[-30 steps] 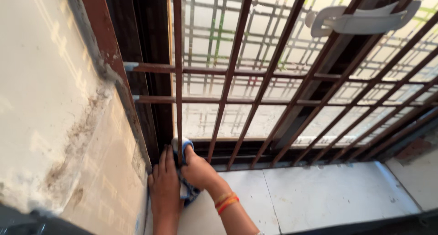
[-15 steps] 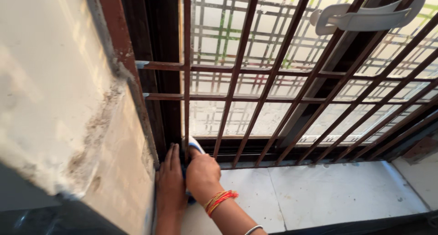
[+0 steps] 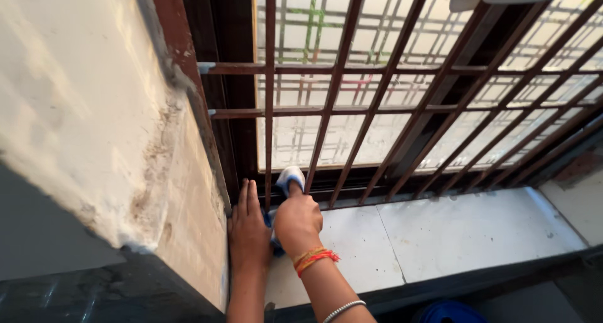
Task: The person wipes the lower and side sections of a metal window grille and the adjacent window sill using a cloth. The person repeatedly folds the cloth and scrubs the metal bars and sill surface.
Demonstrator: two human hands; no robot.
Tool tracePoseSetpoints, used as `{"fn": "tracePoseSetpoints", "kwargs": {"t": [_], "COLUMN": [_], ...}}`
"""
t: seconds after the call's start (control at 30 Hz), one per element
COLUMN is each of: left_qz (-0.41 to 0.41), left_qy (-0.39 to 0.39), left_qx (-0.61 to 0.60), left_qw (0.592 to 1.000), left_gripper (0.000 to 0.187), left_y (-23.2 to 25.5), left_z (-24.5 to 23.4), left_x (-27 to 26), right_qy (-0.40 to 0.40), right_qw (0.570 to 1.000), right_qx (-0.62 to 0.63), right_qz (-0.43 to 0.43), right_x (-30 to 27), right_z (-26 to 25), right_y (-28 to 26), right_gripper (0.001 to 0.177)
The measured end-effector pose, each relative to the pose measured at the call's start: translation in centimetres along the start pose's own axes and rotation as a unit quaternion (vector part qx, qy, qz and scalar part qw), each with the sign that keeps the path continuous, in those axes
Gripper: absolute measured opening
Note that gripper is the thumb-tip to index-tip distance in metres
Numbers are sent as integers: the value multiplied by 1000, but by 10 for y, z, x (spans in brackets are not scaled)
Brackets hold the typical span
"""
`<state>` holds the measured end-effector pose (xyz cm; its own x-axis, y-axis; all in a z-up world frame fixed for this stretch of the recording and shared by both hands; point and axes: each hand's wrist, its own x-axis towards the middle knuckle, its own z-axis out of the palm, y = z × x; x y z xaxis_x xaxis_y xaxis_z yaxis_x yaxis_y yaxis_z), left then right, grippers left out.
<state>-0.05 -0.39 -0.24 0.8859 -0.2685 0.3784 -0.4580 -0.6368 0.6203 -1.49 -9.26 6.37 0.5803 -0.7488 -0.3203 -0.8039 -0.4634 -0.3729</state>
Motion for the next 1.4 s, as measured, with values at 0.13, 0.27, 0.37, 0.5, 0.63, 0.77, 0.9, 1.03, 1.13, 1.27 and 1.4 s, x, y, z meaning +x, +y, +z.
{"fn": "tracePoseSetpoints", "kwargs": {"t": [0.13, 0.27, 0.37, 0.5, 0.63, 0.77, 0.9, 1.03, 1.13, 1.27, 1.4], "left_qz": [27, 19, 8, -5, -9, 22, 35, -13, -31, 5, -108], "left_qy": [2, -9, 12, 19, 28, 73, 101, 134, 184, 40, -162], "left_qx": [-3, 52, 71, 29, 10, -38, -113, -124, -227, -426, -536], "left_qw": [1000, 998, 997, 999, 1000, 996, 988, 983, 956, 904, 821], "left_gripper": [91, 92, 78, 88, 74, 66, 65, 44, 32, 29, 27], "left_y": [1, -3, -11, -3, 15, 19, 34, 84, 135, 178, 200], "left_z": [-3, 6, 20, 15, 1, 1, -10, -32, -44, -64, -74], "left_x": [3, 1, 13, 5, -1, -9, -20, -41, -61, -52, -50], "right_qy": [13, 43, 61, -43, -291, -397, -416, -461, -495, -545, -551], "right_qw": [1000, 997, 982, 850, 631, 522, 501, 477, 475, 468, 506], "right_qx": [19, 38, 91, 444, 689, 711, 711, 701, 682, 645, 615], "right_qz": [9, -51, -155, -281, -205, -251, -266, -263, -252, -262, -248], "right_x": [4, -2, 3, 16, -4, -32, -46, -48, -44, -34, -33], "right_z": [0, 7, 19, 25, -13, -56, -96, -132, -147, -156, -172], "right_y": [-6, 8, 43, 96, 131, 155, 168, 177, 183, 190, 194], "right_gripper": [66, 62, 51, 60, 65, 51, 43, 45, 48, 55, 58]}}
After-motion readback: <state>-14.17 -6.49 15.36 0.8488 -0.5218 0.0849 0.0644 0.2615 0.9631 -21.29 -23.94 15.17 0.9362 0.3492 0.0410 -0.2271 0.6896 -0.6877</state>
